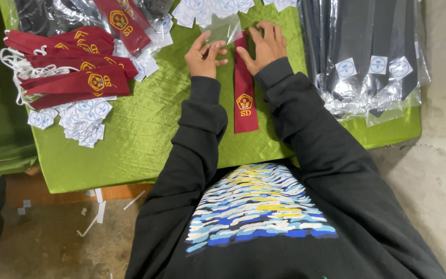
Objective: Folding red ties and inserting them into plastic packaging sleeves
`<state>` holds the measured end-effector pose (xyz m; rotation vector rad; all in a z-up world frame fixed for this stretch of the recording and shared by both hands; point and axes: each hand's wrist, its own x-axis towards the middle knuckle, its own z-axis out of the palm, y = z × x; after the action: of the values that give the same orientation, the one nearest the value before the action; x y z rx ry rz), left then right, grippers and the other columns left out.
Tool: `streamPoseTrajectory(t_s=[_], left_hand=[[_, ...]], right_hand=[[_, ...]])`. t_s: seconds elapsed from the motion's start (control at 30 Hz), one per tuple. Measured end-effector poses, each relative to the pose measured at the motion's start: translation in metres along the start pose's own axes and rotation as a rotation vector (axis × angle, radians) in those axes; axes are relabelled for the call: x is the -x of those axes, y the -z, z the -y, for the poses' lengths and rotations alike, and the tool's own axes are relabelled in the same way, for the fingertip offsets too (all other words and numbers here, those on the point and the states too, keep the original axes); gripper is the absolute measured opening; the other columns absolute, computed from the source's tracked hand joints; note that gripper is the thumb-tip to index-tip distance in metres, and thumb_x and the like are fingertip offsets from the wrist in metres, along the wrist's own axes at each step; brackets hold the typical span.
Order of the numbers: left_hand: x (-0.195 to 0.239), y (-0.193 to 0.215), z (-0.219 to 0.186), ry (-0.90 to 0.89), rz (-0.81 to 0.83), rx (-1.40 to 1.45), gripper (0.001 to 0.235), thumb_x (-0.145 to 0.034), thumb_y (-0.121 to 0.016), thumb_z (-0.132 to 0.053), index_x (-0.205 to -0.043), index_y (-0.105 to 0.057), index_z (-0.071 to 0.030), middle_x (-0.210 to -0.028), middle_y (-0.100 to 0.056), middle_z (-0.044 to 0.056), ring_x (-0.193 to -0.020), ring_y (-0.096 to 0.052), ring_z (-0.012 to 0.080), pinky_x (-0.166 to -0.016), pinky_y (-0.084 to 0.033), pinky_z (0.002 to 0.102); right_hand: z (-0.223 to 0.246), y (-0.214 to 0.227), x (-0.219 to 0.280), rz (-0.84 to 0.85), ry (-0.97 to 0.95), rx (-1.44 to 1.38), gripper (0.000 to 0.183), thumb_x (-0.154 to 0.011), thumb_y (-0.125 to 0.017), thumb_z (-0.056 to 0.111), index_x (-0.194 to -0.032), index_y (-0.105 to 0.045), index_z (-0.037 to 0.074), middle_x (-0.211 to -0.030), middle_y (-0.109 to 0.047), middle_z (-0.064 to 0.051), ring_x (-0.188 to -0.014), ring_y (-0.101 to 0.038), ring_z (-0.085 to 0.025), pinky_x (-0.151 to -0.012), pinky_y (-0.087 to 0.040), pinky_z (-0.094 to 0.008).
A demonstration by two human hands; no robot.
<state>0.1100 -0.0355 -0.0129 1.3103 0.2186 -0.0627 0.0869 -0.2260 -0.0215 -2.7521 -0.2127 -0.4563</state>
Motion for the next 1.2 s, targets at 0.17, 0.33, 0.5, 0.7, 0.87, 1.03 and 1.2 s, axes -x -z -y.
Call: streamPoseTrajectory(t_s=[0.17, 0.33, 0.5, 0.7, 0.87, 1.03, 1.2], left_hand=[[-0.001, -0.002, 0.005, -0.028, -0.009, 0.0, 0.048, -0.091, -0.074, -0.003, -0.135, -0.058, 0.006, -0.094, -0.082, 0.02, -0.066, -0.078, 0.0191, -0.054, -0.07, 0.031], [-0.002, -0.001, 0.009, -0.05, -0.001, 0.014, 0.046, -0.09, -0.075, -0.003, -0.132, -0.059, 0.006, -0.097, -0.082, 0.022, -0.072, -0.081, 0.0217, -0.057, -0.071, 0.032], [-0.003, 0.0, 0.015, -0.067, 0.004, 0.049, 0.046, -0.089, -0.077, -0.005, -0.131, -0.061, 0.006, -0.097, -0.082, 0.022, -0.073, -0.082, 0.024, -0.06, -0.072, 0.034], [0.001, 0.002, 0.015, -0.107, 0.048, 0.05, 0.048, -0.088, -0.079, -0.007, -0.131, -0.062, 0.005, -0.097, -0.082, 0.02, -0.075, -0.082, 0.0237, -0.067, -0.074, 0.039], [-0.002, 0.003, 0.021, -0.106, 0.05, 0.04, 0.047, -0.085, -0.082, -0.007, -0.128, -0.065, 0.003, -0.098, -0.082, 0.022, -0.077, -0.081, 0.0228, -0.066, -0.073, 0.036], [-0.007, 0.009, 0.033, -0.096, 0.074, -0.008, 0.047, -0.087, -0.081, -0.006, -0.131, -0.064, 0.001, -0.095, -0.082, 0.022, -0.074, -0.081, 0.0224, -0.066, -0.073, 0.035], [0.002, 0.008, 0.02, -0.078, 0.119, -0.014, 0.038, -0.09, -0.075, 0.001, -0.127, -0.068, -0.003, -0.094, -0.082, 0.02, -0.077, -0.081, 0.0211, -0.069, -0.074, 0.037]], right_hand=[[0.007, -0.007, -0.003, -0.085, -0.065, 0.079, 0.03, -0.097, -0.076, 0.044, -0.108, -0.078, 0.016, -0.117, -0.057, -0.009, -0.113, -0.047, -0.034, -0.08, -0.046, -0.053], [0.006, -0.016, 0.008, -0.152, -0.139, -0.149, 0.019, -0.095, -0.077, 0.032, -0.087, -0.075, 0.015, -0.11, -0.064, -0.002, -0.113, -0.049, -0.033, -0.083, -0.045, -0.054], [0.023, 0.002, 0.027, -0.154, -0.111, -0.599, 0.016, -0.101, -0.073, 0.018, -0.09, -0.068, 0.008, -0.09, -0.069, -0.006, -0.085, -0.059, -0.021, -0.081, -0.051, -0.04], [0.024, -0.013, 0.022, 0.001, -0.23, -0.908, 0.03, -0.101, -0.076, 0.015, -0.074, -0.065, 0.013, -0.065, -0.056, 0.004, -0.059, -0.048, -0.006, -0.057, -0.045, -0.028], [0.019, -0.023, 0.011, 0.016, -0.294, -0.92, 0.021, -0.1, -0.077, 0.018, -0.081, -0.076, 0.009, -0.064, -0.068, -0.001, -0.047, -0.057, -0.009, -0.043, -0.051, -0.029], [0.018, -0.033, 0.003, -0.026, -0.42, -1.045, 0.008, -0.091, -0.082, 0.012, -0.085, -0.08, 0.007, -0.077, -0.077, -0.001, -0.068, -0.069, -0.006, -0.064, -0.063, -0.024], [0.022, -0.028, 0.003, -0.004, -0.404, -1.081, 0.013, -0.092, -0.08, 0.015, -0.099, -0.08, 0.004, -0.09, -0.08, -0.008, -0.078, -0.075, -0.012, -0.071, -0.066, -0.028]])
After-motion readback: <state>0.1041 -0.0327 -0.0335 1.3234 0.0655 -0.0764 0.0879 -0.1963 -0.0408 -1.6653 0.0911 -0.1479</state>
